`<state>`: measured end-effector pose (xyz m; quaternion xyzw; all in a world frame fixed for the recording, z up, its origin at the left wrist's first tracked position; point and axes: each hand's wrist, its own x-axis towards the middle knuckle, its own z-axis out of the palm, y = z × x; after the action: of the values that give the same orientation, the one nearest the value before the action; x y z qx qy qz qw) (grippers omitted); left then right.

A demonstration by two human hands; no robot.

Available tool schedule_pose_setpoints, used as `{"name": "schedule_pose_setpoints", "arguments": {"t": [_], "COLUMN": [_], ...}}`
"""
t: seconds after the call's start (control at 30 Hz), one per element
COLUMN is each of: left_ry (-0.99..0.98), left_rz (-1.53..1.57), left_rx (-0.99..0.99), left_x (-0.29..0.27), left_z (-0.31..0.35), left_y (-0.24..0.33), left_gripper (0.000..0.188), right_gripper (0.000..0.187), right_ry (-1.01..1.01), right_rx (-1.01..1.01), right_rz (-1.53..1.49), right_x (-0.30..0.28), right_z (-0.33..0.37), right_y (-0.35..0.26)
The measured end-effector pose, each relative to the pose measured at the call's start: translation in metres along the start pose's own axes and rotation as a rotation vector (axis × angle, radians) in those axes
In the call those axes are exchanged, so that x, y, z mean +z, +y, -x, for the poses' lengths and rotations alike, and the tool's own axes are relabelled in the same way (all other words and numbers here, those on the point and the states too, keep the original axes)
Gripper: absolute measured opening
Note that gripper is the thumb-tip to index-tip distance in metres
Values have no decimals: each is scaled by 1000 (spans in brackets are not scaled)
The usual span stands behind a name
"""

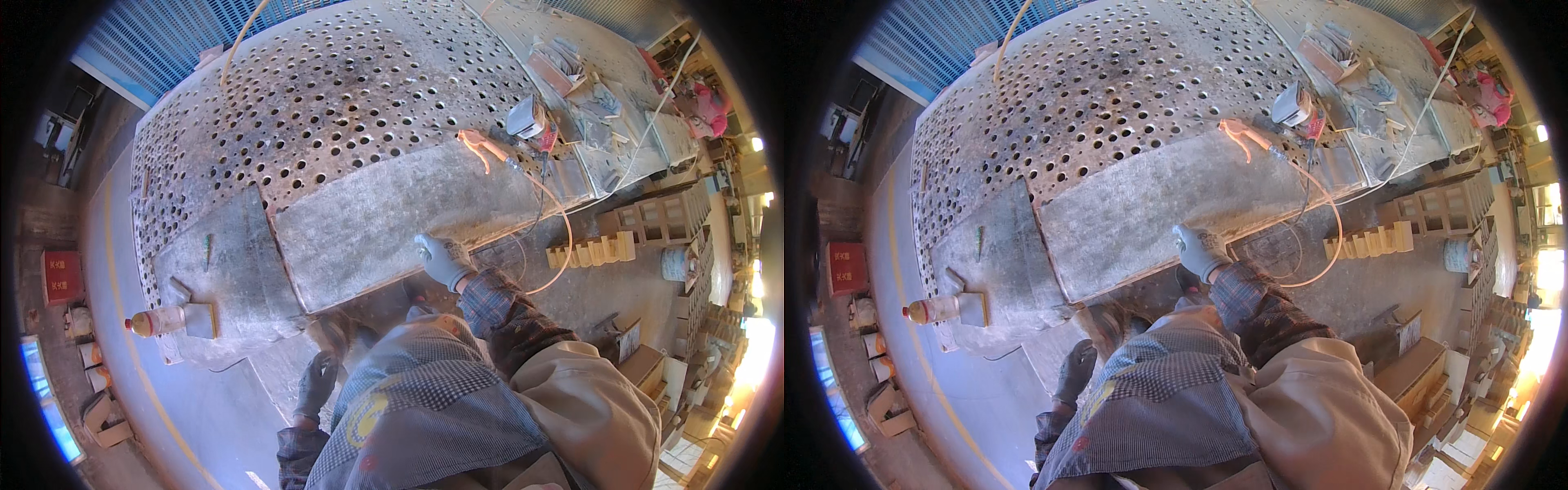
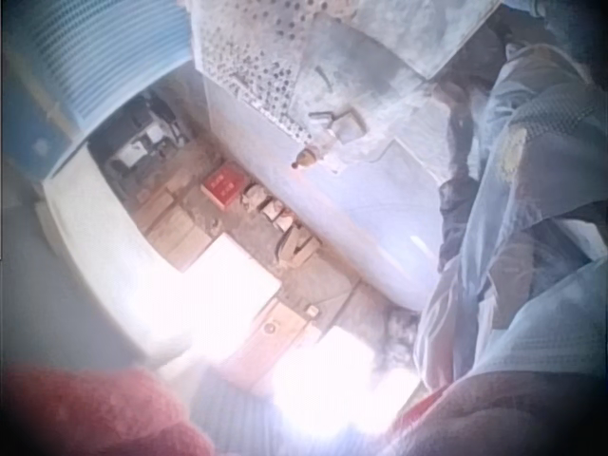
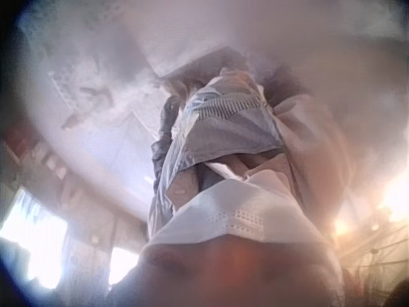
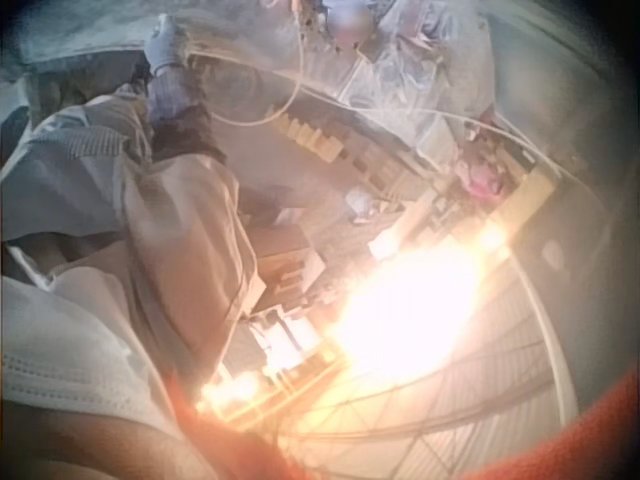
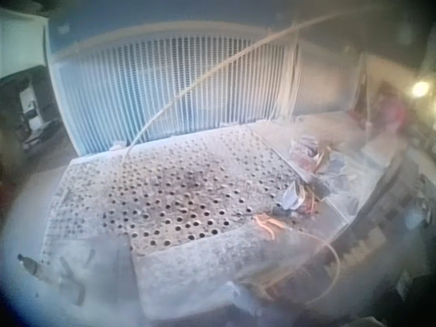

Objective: The person assembles small wooden blocks into a larger structure using a handheld tool to apply adhesive. They repeatedly pick up blocks, align them, and place them into a cardboard box.

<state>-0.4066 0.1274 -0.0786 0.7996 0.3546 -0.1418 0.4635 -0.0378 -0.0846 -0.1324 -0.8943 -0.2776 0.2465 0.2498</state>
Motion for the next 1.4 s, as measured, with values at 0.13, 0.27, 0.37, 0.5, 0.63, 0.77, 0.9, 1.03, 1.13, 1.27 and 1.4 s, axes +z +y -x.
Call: {"name": "schedule_pose_setpoints", "arguments": {"t": [0.13,0.27,0.37,0.5,0.63,0.77,0.9,1.03,1.13,1.27,1.4], "left_ry": [12,31,62,341,385,414,601,627,617,623,439], "left_rz": [-51,163,532,546,747,700,229,136,348,288,518], "left_rx": [37,153,164,404,208,201,314,205,44,131,181], "left_x": [-15,-30,-31,1,12,9,3,-5,-20,-31,-33], "left_z": [4,-3,-19,-54,-80,-84,-85,-93,-97,-90,-72], "left_y": [2,17,38,73,90,102,112,106,92,89,108], "left_gripper": [42,45,47,50,44,31,28,30,37,45,41], "right_gripper": [41,38,36,34,34,33,34,39,41,48,50], "right_ry": [170,221,19,-402,-778,-977,-1041,-1093,-1091,-1206,-1268], "right_rx": [-1,219,209,133,300,344,211,5,50,91,-89], "right_rz": [-145,-195,-105,-1329,-1917,-2030,-1939,-2006,-2046,-2012,-2138], "right_x": [43,54,37,26,39,49,54,54,52,49,44], "right_z": [-22,-33,-17,26,58,55,41,36,36,37,42], "right_y": [25,32,-9,-120,-183,-174,-163,-168,-173,-177,-181]}}
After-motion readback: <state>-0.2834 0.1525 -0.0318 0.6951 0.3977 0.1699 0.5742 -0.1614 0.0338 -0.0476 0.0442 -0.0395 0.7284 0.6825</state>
